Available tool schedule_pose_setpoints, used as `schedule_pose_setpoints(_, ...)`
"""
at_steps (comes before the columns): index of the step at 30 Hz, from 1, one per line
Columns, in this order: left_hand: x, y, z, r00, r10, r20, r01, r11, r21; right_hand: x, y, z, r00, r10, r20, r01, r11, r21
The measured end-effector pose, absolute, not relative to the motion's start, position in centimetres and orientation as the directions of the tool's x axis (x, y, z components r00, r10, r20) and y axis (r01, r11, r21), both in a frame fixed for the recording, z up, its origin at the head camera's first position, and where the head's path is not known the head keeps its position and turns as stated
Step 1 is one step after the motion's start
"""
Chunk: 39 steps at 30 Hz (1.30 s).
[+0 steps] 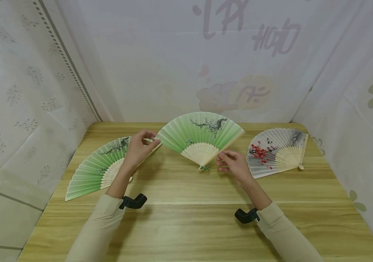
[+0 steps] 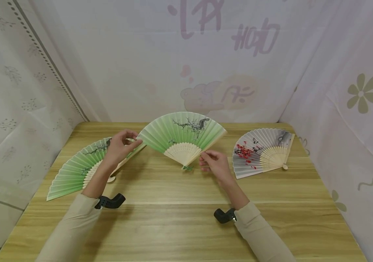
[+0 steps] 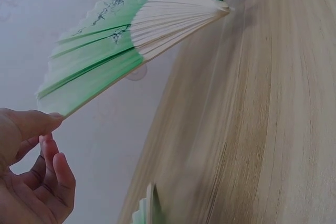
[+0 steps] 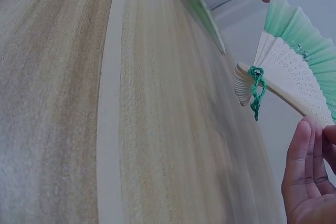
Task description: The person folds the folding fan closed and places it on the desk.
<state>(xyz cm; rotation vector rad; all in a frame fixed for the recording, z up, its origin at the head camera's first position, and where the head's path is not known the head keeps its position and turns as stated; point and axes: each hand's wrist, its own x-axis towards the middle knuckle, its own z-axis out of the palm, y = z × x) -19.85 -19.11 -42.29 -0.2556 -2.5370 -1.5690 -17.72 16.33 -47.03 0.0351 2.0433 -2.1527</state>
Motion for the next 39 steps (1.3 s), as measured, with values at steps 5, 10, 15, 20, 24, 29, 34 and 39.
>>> schedule_pose_setpoints(5, -19.9, -18.8, -42.1, -0.973, 0.068, 0.219, 0.227, 0.429, 0.874, -17.6, 16.3, -46.8, -0.985, -0.107, -0.137, 0.142, -0.041, -0.989)
schedule_pose_setpoints(10, -20.0, -18.4, -41.8, -0.973, 0.074, 0.220, 0.231, 0.419, 0.878, -17.5, 16.2, -46.7, -0.985, -0.114, -0.132, 0.138, -0.047, -0.989)
schedule_pose_setpoints(15, -20.2, -18.1, -41.7, -0.971, 0.083, 0.222, 0.237, 0.411, 0.881, -17.6, 16.1, -46.8, -0.985, -0.109, -0.135, 0.141, -0.050, -0.989)
schedule_pose_setpoints(20, -20.3, -17.8, -41.5, -0.969, 0.092, 0.228, 0.246, 0.397, 0.884, -17.6, 16.1, -46.7, -0.984, -0.110, -0.140, 0.145, -0.035, -0.989)
schedule_pose_setpoints(24, -19.7, -17.2, -40.4, -0.967, 0.101, 0.234, 0.255, 0.386, 0.887, -17.6, 16.2, -46.6, -0.984, -0.114, -0.138, 0.142, -0.026, -0.989)
schedule_pose_setpoints(29, -18.6, -16.5, -38.6, -0.967, 0.115, 0.227, 0.254, 0.383, 0.888, -17.7, 16.1, -46.5, -0.984, -0.124, -0.128, 0.132, -0.024, -0.991)
schedule_pose_setpoints(34, -19.7, -16.9, -40.1, -0.966, 0.120, 0.230, 0.258, 0.392, 0.883, -17.8, 15.8, -46.7, -0.982, -0.133, -0.132, 0.139, -0.043, -0.989)
schedule_pose_setpoints(39, -20.4, -17.1, -40.9, -0.963, 0.122, 0.239, 0.268, 0.395, 0.879, -17.7, 15.5, -46.6, -0.983, -0.125, -0.134, 0.142, -0.058, -0.988)
